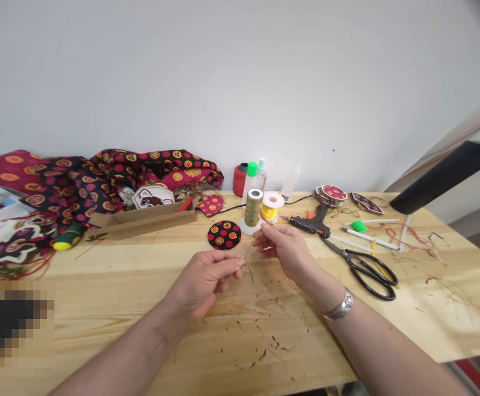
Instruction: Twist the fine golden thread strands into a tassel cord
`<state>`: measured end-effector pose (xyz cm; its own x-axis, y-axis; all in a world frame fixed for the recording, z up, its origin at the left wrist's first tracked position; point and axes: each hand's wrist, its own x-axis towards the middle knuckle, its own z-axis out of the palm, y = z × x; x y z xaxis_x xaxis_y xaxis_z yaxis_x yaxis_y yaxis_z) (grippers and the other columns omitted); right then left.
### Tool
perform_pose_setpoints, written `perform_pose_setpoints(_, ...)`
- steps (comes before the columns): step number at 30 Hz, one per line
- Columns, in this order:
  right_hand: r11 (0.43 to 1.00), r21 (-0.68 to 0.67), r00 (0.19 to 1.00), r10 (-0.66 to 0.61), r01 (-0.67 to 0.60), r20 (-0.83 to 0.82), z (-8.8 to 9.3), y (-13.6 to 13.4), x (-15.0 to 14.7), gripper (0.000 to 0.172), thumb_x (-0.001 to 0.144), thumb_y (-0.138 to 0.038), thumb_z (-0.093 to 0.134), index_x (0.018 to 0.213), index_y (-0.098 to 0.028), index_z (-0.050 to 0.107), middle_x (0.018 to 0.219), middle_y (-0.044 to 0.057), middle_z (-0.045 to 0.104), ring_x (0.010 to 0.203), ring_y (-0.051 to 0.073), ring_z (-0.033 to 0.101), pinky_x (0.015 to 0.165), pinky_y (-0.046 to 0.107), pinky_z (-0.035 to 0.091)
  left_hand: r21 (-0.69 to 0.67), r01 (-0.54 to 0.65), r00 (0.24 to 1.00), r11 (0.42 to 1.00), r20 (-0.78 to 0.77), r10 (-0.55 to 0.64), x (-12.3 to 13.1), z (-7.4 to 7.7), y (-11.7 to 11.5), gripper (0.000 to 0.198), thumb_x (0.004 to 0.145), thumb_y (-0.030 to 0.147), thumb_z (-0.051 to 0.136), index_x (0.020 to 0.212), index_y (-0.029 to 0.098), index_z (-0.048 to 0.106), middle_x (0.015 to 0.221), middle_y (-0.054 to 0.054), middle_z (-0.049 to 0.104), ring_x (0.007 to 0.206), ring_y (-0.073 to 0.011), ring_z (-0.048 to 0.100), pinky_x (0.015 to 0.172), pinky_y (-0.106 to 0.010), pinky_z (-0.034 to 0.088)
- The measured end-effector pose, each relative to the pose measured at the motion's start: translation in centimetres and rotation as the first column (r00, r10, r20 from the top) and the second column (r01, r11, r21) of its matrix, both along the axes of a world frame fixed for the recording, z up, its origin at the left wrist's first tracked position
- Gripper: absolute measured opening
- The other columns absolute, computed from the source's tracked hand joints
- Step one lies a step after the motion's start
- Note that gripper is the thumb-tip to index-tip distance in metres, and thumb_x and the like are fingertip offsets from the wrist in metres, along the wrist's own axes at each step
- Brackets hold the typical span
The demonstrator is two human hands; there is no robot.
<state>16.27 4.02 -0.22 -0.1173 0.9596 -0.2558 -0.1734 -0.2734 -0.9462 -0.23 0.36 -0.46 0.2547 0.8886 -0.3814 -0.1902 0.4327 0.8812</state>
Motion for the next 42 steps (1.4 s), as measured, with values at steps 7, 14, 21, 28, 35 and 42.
perform_pose_setpoints(7, 0.947, -0.080, 0.929, 0.287, -0.312, -0.235, 0.1, -1.4, -1.0, 0.040, 0.074, -0.050, 0.054, 0.065, -0.012, 0.061, 0.065, 0.007, 0.062, 0.060, 0.015, 0.060, 0.066, 0.034, 0.049, 0.003, -0.089, 0.996, 0.996, -0.009, 0.089, 0.0, -0.1, 0.1, 0.014, 0.063, 0.027, 0.068, 0.064, 0.013, 0.065, 0.053, 0.003, 0.053, 0.041, -0.0021, 0.029, 0.041, -0.018, 0.020)
perform_pose_setpoints(14, 0.917, -0.010, 0.903, 0.390, -0.398, -0.179, 0.4, -2.0, -1.0, 0.031, 0.072, -0.043, 0.060, 0.074, -0.012, 0.062, 0.066, 0.004, 0.062, 0.056, 0.009, 0.056, 0.055, 0.024, 0.046, 0.040, -0.083, 0.995, 0.996, -0.059, 0.085, 0.1, 0.2, 0.1, 0.014, 0.064, 0.027, 0.067, 0.063, 0.013, 0.066, 0.053, 0.003, 0.055, 0.041, -0.0023, 0.033, 0.040, -0.018, 0.021)
perform_pose_setpoints(21, 0.942, 0.032, 0.939, 0.336, -0.335, -0.076, -0.1, -1.7, -1.0, 0.021, 0.066, -0.027, 0.068, 0.081, -0.013, 0.065, 0.060, -0.001, 0.057, 0.048, 0.004, 0.047, 0.048, 0.018, 0.037, 0.030, -0.094, 0.994, 0.995, -0.050, 0.096, 0.1, 0.1, 0.1, 0.014, 0.062, 0.026, 0.067, 0.063, 0.013, 0.066, 0.052, 0.003, 0.055, 0.040, -0.0016, 0.031, 0.039, -0.018, 0.020)
perform_pose_setpoints(28, 0.938, 0.041, 0.938, 0.346, -0.345, -0.028, 0.4, -1.4, -0.7, 0.019, 0.066, -0.028, 0.067, 0.076, -0.013, 0.065, 0.059, -0.001, 0.057, 0.047, 0.005, 0.045, 0.048, 0.020, 0.036, 0.010, -0.082, 0.996, 0.997, -0.041, 0.083, 0.1, 0.1, 0.2, 0.016, 0.062, 0.027, 0.069, 0.066, 0.012, 0.066, 0.053, 0.002, 0.054, 0.040, -0.0015, 0.030, 0.039, -0.018, 0.020)
perform_pose_setpoints(35, 0.938, 0.033, 0.939, 0.345, -0.344, -0.010, 0.4, -1.5, -0.7, 0.021, 0.067, -0.032, 0.065, 0.076, -0.013, 0.066, 0.059, 0.000, 0.057, 0.049, 0.005, 0.045, 0.048, 0.020, 0.036, 0.022, -0.082, 0.995, 0.996, -0.050, 0.083, 0.0, 0.0, 0.0, 0.015, 0.064, 0.026, 0.067, 0.064, 0.012, 0.065, 0.054, 0.002, 0.055, 0.040, -0.0017, 0.031, 0.039, -0.017, 0.020)
perform_pose_setpoints(42, 0.956, 0.120, 0.963, 0.265, -0.268, 0.041, 0.0, -1.5, -1.0, 0.016, 0.062, -0.028, 0.068, 0.061, -0.013, 0.064, 0.057, 0.000, 0.057, 0.045, 0.005, 0.040, 0.046, 0.022, 0.033, 0.011, -0.089, 0.995, 0.996, -0.054, 0.089, 0.2, 0.2, 0.1, 0.015, 0.063, 0.026, 0.068, 0.061, 0.012, 0.063, 0.053, 0.003, 0.054, 0.039, -0.0016, 0.028, 0.039, -0.018, 0.018)
